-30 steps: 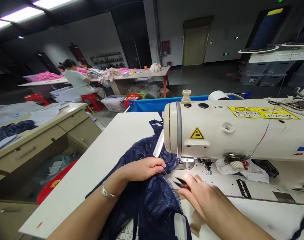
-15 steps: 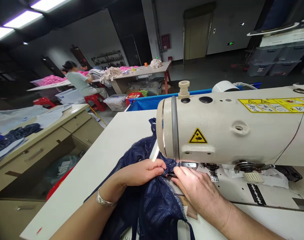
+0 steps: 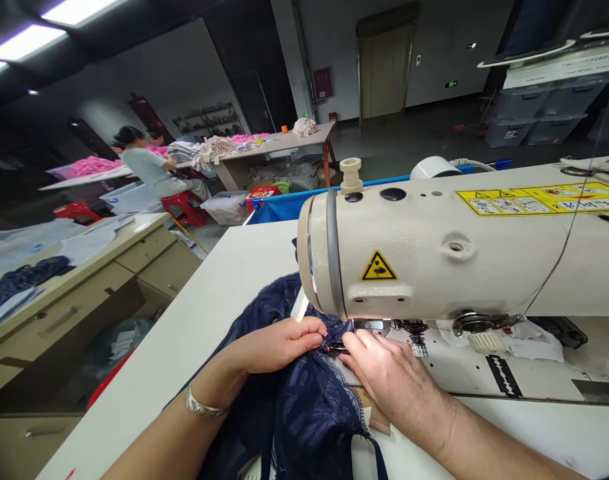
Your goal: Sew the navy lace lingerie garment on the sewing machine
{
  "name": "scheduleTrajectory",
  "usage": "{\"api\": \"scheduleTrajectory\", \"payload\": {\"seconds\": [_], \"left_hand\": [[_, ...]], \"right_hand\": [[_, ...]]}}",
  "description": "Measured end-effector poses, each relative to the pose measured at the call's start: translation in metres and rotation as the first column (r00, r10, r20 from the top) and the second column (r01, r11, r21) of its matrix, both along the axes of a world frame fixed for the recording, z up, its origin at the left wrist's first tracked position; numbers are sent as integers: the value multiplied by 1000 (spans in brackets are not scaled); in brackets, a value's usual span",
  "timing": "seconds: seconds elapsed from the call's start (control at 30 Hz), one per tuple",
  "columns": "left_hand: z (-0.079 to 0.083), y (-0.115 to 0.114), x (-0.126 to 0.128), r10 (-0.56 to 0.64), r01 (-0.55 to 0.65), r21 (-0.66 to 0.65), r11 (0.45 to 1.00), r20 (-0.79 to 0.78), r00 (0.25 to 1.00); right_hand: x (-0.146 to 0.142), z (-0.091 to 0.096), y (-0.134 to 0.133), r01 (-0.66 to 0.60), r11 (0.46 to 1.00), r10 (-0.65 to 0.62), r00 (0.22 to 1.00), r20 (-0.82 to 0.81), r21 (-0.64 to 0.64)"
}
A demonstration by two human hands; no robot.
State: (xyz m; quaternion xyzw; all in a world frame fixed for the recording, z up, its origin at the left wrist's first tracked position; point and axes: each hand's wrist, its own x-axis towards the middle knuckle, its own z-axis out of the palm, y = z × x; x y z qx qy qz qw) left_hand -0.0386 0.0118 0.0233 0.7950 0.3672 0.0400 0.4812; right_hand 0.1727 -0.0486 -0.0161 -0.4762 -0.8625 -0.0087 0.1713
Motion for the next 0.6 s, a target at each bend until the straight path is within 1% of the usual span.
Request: {"api": "scheduleTrajectory", "payload": {"seconds": [0.13, 0.37, 0.47, 0.6], "left_hand": [[0, 1, 0, -5, 5, 6, 1000, -1, 1000], [-1, 1, 1, 19, -19, 18, 1000, 10, 1000], [-3, 0, 2, 37, -37, 27, 999, 19, 999], [-5, -1, 4, 47, -48, 33, 998, 28, 999]], "right_hand": [[-1, 0, 0, -11, 999, 11, 1000, -7, 40], [-3, -10, 0, -45, 991, 46, 999, -7, 127], [-6, -11, -2, -20, 980, 14, 999, 32, 196], [-11, -10, -6, 29, 933, -88, 985, 151, 358]]}}
